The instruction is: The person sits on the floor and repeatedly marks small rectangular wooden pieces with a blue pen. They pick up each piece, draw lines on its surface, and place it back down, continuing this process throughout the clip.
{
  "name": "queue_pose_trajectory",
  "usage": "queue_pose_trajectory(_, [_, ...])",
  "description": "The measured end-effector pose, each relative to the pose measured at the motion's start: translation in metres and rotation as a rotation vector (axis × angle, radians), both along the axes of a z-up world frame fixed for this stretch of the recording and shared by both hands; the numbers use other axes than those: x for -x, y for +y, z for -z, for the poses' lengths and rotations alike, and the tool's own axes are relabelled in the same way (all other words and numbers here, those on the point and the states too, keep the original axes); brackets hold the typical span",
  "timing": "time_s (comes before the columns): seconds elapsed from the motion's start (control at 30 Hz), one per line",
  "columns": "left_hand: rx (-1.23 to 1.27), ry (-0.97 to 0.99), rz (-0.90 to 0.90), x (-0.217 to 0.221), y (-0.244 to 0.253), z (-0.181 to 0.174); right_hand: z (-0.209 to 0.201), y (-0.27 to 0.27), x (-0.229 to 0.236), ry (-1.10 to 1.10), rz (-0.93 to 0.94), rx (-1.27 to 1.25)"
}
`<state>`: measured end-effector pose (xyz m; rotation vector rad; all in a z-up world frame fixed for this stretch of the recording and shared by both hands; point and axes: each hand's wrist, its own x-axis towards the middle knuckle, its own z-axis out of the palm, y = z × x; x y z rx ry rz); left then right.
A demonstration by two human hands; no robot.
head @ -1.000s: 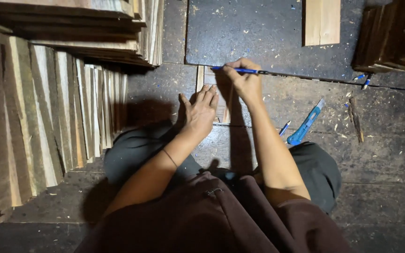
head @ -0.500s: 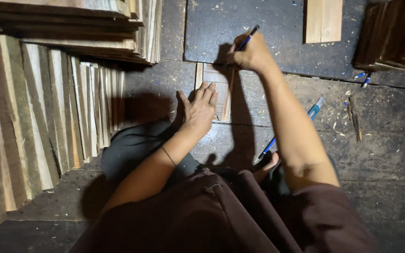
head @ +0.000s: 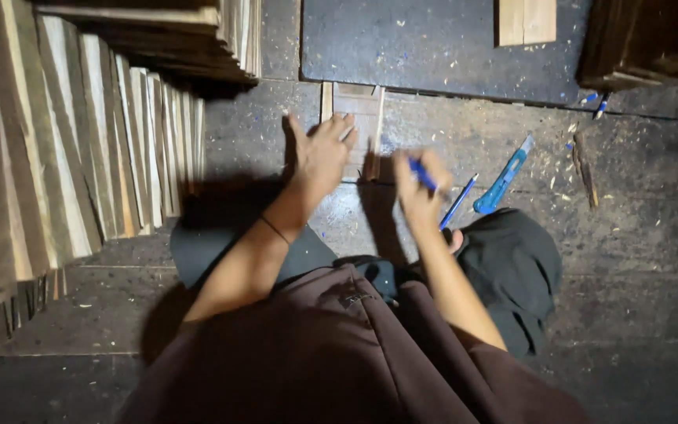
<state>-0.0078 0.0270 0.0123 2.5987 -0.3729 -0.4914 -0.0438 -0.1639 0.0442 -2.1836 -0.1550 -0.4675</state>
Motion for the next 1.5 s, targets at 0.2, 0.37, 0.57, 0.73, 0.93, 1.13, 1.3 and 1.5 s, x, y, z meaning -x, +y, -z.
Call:
queue_pose_trajectory(0.2, [-0.015, -0.197, 0.12, -0.015, 0.009, 0.088, 0.038, 0.029, 0.061, 0.04, -0.055, -0.138])
queue_pose_trajectory(0.37, [-0.014, -0.052, 0.068, -0.017, 0.006, 0.069, 0.057, 0.034, 0.053, -0.079, -0.128, -0.113])
queue_pose_trajectory(0.57, [-0.058, -0.028, 0.08, -0.018, 0.002, 0.062, 0.093, 0.025, 0.057, -0.027, -0.204, -0.106])
queue_pose_trajectory(0.73, [-0.065, -0.044, 0.073, -0.018, 0.001, 0.066, 0.095, 0.027, 0.061, 0.017, -0.269, -0.053])
queue_pose_trajectory(0.93, [-0.037, -0.124, 0.073, -0.009, 0.002, 0.071, 0.082, 0.026, 0.076, 0.067, -0.332, -0.096])
queue_pose_trajectory(1.13, [-0.042, -0.177, 0.071, -0.009, 0.006, 0.075, 0.102, 0.019, 0.066, -0.119, -0.312, 0.006])
queue_pose_trajectory(1.3, [-0.052, -0.093, 0.049, -0.018, 0.001, 0.067, 0.102, 0.02, 0.057, -0.206, -0.328, 0.142])
queue_pose_trajectory(1.5, [-0.12, -0.058, 0.04, -0.014, -0.002, 0.03, 0.086, 0.023, 0.058, -0.191, -0.233, 0.295])
